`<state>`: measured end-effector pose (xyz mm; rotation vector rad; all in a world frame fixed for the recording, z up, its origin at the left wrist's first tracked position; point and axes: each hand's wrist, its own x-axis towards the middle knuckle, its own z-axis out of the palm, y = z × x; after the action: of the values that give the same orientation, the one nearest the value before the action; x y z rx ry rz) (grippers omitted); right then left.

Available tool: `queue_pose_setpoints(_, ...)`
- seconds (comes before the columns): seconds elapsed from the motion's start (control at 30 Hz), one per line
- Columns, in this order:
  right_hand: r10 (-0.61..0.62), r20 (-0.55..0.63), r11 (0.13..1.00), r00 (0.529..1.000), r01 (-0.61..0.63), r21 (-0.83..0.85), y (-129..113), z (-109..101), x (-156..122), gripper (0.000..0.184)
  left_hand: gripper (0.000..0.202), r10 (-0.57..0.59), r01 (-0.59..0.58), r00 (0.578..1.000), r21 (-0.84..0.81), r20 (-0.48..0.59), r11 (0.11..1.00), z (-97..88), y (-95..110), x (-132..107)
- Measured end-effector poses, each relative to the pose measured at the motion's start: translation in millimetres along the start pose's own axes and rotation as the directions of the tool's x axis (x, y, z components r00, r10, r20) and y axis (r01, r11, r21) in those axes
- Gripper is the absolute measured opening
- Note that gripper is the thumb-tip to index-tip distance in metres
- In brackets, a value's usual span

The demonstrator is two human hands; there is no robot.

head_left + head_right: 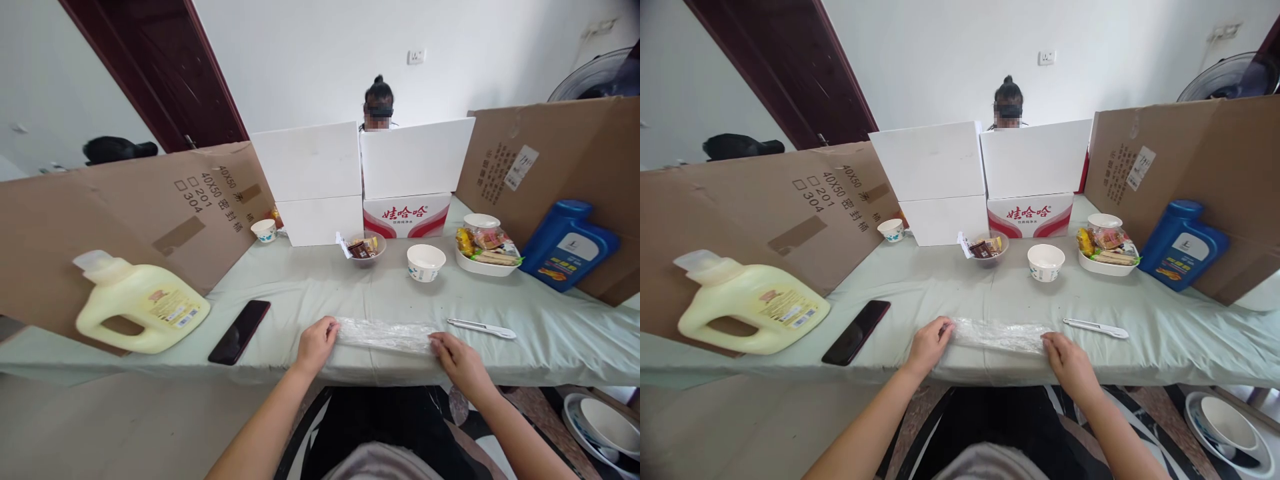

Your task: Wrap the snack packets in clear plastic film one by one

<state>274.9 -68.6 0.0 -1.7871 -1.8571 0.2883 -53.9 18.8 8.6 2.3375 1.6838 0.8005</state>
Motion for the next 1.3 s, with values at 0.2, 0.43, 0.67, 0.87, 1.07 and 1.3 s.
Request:
queue_pose_setpoints(0.2,0.262,-0.004,0.929,0.965,-0.254,-0.269,-20,7,26,0.029,0.013,-0.163,0.139,0.984,0.253,0.075,0.957,7.5,18,16)
queue_pose_setpoints(0.43,0.275,-0.022,0.878,0.961,-0.260,-0.402,-28,12,33,0.028,0.016,-0.155,0.127,0.986,0.329,0.059,0.936,17.3,19,11)
queue_pose_setpoints(0.67,0.268,-0.028,0.849,0.963,-0.250,-0.465,-27,14,39,0.031,0.015,-0.105,0.099,0.994,0.331,0.001,0.939,18.2,15,10)
queue_pose_setpoints(0.87,0.250,-0.025,0.847,0.968,-0.232,-0.478,-28,15,42,0.030,0.021,-0.066,0.099,0.988,0.255,-0.136,0.962,16.6,27,11)
queue_pose_setpoints(1.07,0.244,-0.033,0.845,0.969,-0.229,-0.483,-26,15,44,0.026,0.045,0.344,-0.370,0.905,0.062,0.250,0.927,30.2,72,0)
queue_pose_setpoints(1.3,0.049,-0.179,0.876,0.983,-0.129,-0.466,-25,2,40,0.032,0.071,0.224,-0.270,0.863,0.038,0.452,0.962,36.9,80,-5)
